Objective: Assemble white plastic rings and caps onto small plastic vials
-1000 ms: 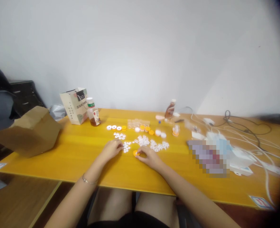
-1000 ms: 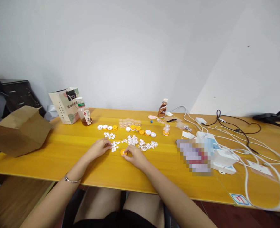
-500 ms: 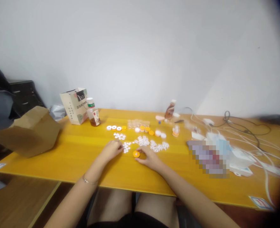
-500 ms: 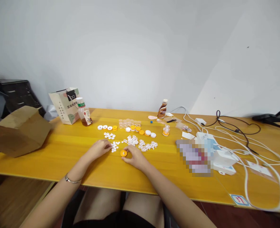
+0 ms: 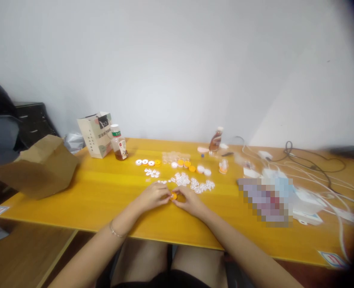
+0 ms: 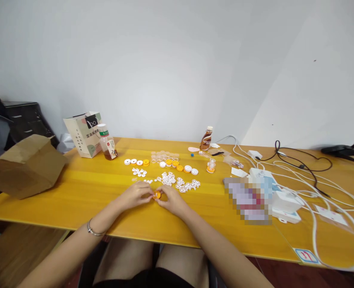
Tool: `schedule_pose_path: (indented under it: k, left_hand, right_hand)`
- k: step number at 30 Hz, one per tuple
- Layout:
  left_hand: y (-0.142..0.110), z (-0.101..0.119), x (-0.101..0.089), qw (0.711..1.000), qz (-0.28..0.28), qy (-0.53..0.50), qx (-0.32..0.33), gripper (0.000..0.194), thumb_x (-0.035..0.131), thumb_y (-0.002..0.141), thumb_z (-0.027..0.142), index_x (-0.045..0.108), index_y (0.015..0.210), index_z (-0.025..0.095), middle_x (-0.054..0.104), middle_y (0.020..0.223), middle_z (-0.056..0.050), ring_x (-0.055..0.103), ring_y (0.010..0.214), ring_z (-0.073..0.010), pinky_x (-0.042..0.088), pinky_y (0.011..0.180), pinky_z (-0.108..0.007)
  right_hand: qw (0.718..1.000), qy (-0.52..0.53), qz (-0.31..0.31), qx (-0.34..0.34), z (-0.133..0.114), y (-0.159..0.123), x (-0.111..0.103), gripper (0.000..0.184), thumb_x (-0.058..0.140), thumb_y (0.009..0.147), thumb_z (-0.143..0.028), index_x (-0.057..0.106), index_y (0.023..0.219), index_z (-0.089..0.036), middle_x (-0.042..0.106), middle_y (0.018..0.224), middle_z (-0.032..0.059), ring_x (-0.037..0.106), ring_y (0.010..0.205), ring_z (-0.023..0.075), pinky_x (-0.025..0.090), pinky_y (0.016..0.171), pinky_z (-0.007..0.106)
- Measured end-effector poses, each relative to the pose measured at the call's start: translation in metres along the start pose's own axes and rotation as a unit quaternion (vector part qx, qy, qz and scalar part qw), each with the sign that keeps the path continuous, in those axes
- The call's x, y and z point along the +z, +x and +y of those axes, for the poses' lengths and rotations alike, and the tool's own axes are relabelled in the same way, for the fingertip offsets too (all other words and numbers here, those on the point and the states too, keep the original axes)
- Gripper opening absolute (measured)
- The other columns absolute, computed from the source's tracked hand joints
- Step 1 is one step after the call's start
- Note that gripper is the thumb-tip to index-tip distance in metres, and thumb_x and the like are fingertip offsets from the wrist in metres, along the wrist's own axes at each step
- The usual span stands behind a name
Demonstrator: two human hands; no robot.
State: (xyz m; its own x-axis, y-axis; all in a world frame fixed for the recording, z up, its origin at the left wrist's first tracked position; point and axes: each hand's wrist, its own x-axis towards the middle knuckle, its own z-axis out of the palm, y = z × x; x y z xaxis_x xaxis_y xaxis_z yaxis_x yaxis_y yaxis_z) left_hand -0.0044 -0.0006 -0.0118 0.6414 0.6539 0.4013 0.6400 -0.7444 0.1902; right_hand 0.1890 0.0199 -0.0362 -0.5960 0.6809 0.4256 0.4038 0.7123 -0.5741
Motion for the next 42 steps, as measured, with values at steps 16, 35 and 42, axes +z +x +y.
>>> schedule_pose_path:
  k: [16,35,42]
  left_hand:
    - [0.0,0.0,0.008,0.998,-0.002,0.043,0.05,0.021,0.038,0.086,0.025,0.058,0.084,0.018,0.058,0.081,-0.003,0.052,0.081,-0.0138,0.037,0.075,-0.027]
    - [0.003,0.004,0.008,0.994,0.032,-0.082,-0.065,0.015,0.047,0.08,0.024,0.059,0.085,0.018,0.058,0.08,-0.003,0.052,0.077,-0.0144,0.039,0.071,-0.025]
    - [0.005,0.004,0.015,0.988,0.032,-0.126,-0.078,0.01,0.049,0.077,0.019,0.059,0.077,0.017,0.056,0.082,-0.003,0.052,0.078,-0.0137,0.04,0.072,-0.024]
  right_hand:
    - [1.0,0.024,-0.013,0.012,0.003,0.0,0.002,0.02,0.057,0.071,-0.026,0.054,0.091,-0.02,0.06,0.085,0.0036,0.056,0.079,0.0166,0.044,0.074,0.031]
    - [0.999,0.027,-0.008,0.017,-0.003,0.001,0.0,0.018,0.055,0.073,-0.027,0.055,0.09,-0.02,0.059,0.083,0.0033,0.055,0.078,0.016,0.043,0.071,0.029]
    - [0.999,0.04,-0.009,0.021,-0.003,0.0,0.0,0.018,0.056,0.072,-0.028,0.055,0.089,-0.021,0.059,0.083,0.0026,0.053,0.078,0.0155,0.043,0.071,0.029]
